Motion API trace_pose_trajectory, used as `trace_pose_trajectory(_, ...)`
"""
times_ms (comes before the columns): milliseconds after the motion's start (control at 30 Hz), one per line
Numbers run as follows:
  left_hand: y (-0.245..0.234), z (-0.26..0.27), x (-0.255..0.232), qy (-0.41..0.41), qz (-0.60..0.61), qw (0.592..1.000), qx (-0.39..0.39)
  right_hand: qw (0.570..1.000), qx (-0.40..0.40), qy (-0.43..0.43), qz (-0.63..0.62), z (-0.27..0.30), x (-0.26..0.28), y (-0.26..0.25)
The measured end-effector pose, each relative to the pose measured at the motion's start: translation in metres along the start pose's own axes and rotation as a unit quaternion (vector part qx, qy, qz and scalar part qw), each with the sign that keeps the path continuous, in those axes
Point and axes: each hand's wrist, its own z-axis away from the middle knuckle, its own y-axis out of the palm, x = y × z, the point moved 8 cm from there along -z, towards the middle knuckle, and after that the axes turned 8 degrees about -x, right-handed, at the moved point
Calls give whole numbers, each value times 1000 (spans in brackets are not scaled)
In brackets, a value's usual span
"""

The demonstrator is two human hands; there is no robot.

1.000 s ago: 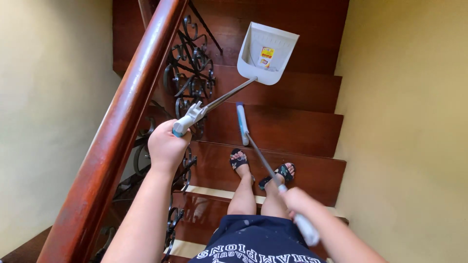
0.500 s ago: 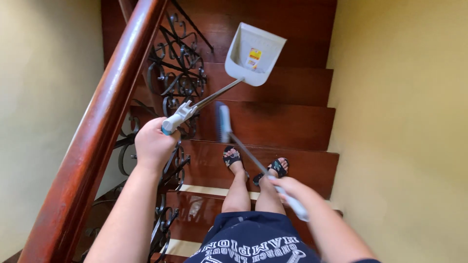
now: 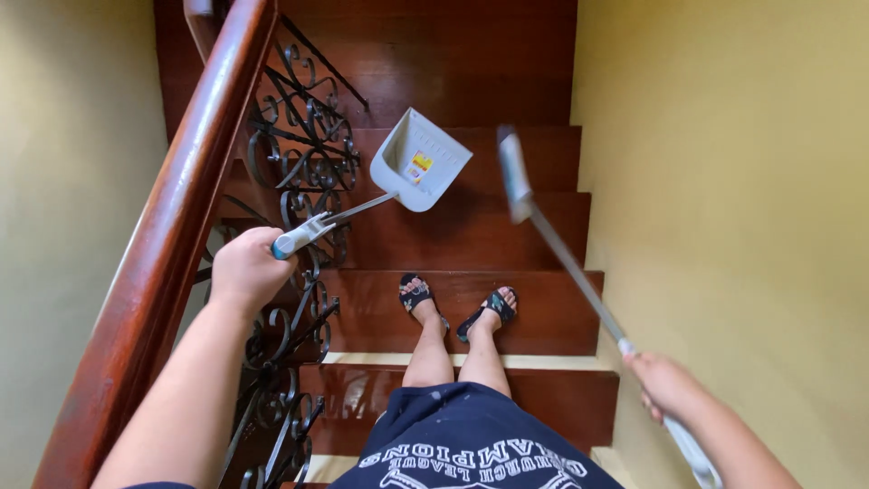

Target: Sweep the wooden stairs using a long-handled brush and dustpan.

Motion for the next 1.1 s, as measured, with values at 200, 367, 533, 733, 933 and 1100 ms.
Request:
trace_pose_trajectory(200, -3, 8, -3, 72, -27, 996, 48, 978, -168, -15, 119, -102, 32, -27)
trace_pose_trajectory(367, 15, 18, 4, 103, -77, 984, 120, 991, -101, 49, 79, -203, -15, 92)
trace_pose_trajectory(533, 23, 23, -6, 153, -80, 971, 165, 998, -13, 30, 54, -112, -2, 136)
trace_pose_trajectory(733, 48, 20, -10, 200, -119, 943, 240, 998, 28, 43, -36, -34, -18, 36)
trace_pose_trajectory(933, 59, 7, -27, 233, -158, 905, 319, 996, -77, 22, 47, -93, -24, 42)
trace_pose_trajectory(1100, 68, 8, -45, 257, -172, 882, 355, 999, -21, 49, 4, -164, -16, 153)
